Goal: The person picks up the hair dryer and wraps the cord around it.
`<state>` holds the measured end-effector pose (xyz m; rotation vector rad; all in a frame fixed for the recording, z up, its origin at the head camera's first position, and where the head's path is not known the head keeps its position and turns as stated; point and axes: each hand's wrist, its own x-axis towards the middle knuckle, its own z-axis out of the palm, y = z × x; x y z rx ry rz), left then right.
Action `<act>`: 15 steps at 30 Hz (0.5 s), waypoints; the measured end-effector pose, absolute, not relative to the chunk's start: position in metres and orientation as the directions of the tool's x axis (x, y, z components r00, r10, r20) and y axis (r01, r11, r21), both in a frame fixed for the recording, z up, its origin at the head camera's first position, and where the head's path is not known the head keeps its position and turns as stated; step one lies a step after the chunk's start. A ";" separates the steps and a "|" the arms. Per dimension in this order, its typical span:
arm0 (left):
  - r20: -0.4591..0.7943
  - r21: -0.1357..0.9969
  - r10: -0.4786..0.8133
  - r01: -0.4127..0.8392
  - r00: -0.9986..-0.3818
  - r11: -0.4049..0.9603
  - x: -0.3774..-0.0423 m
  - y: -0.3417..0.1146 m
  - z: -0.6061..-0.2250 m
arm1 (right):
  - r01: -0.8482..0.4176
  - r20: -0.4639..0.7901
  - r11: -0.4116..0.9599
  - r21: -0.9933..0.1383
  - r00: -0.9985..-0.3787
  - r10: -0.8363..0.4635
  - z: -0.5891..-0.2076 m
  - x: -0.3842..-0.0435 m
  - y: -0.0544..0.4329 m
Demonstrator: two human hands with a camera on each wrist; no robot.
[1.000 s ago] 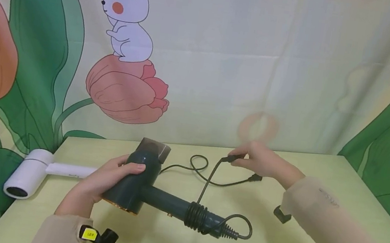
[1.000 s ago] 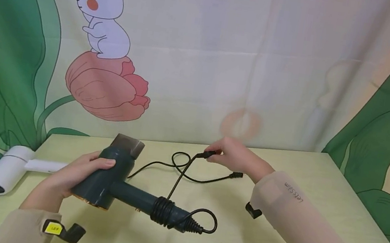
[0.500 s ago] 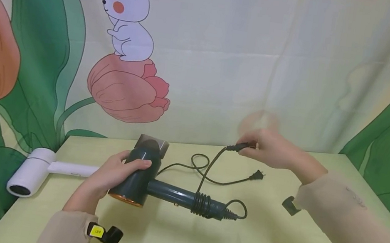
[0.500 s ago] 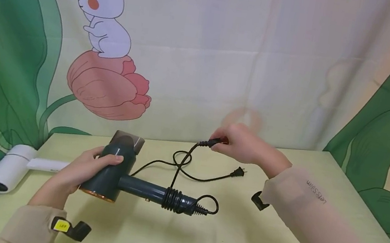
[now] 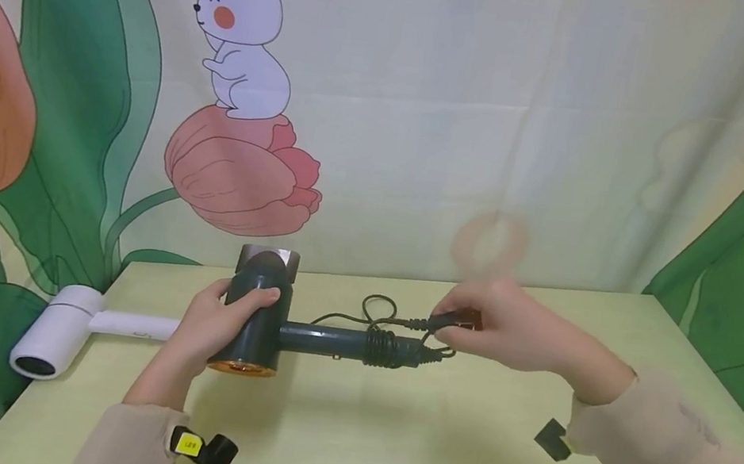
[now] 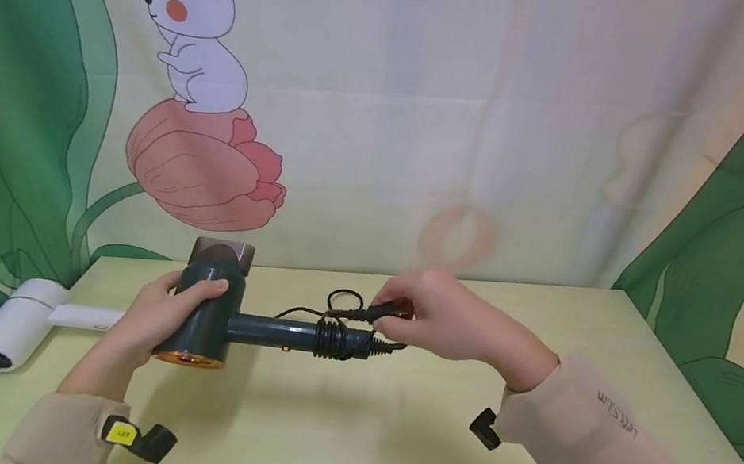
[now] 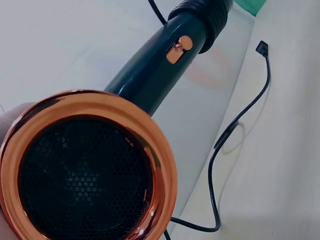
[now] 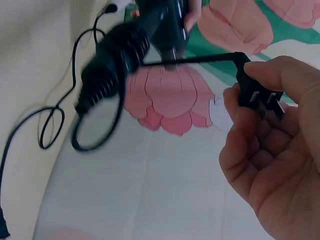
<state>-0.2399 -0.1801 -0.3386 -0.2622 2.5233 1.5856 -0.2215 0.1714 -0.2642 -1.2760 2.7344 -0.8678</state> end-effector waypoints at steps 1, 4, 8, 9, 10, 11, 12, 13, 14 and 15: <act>-0.216 0.878 -0.073 -0.227 -0.974 0.421 -0.240 -0.179 -0.338 | -0.702 0.226 0.509 -0.498 -0.672 -0.705 -0.266 -0.218 0.170; -0.202 0.886 -0.080 -0.217 -0.976 0.409 -0.241 -0.176 -0.337 | -0.684 0.240 0.498 -0.534 -0.687 -0.686 -0.272 -0.213 0.163; -0.175 0.888 -0.085 -0.195 -0.981 0.417 -0.243 -0.171 -0.337 | -0.658 0.269 0.500 -0.563 -0.718 -0.642 -0.277 -0.213 0.153; -0.171 0.889 -0.086 -0.191 -0.982 0.417 -0.244 -0.170 -0.337 | -0.648 0.270 0.501 -0.573 -0.728 -0.631 -0.278 -0.213 0.151; -0.167 0.890 -0.088 -0.188 -0.982 0.416 -0.244 -0.170 -0.337 | -0.639 0.271 0.500 -0.585 -0.734 -0.622 -0.278 -0.213 0.150; -0.165 0.891 -0.093 -0.189 -0.982 0.413 -0.244 -0.170 -0.337 | -0.635 0.272 0.496 -0.593 -0.737 -0.619 -0.279 -0.213 0.149; -0.166 0.893 -0.100 -0.193 -0.981 0.407 -0.244 -0.170 -0.337 | -0.635 0.274 0.491 -0.597 -0.736 -0.619 -0.280 -0.212 0.148; -0.166 0.896 -0.107 -0.195 -0.980 0.399 -0.244 -0.171 -0.337 | -0.637 0.276 0.484 -0.600 -0.733 -0.622 -0.281 -0.211 0.148; -0.163 0.900 -0.116 -0.196 -0.980 0.389 -0.245 -0.172 -0.336 | -0.646 0.285 0.472 -0.600 -0.724 -0.628 -0.282 -0.209 0.148; -0.162 0.904 -0.128 -0.199 -0.979 0.379 -0.245 -0.173 -0.335 | -0.655 0.292 0.463 -0.597 -0.715 -0.635 -0.284 -0.207 0.148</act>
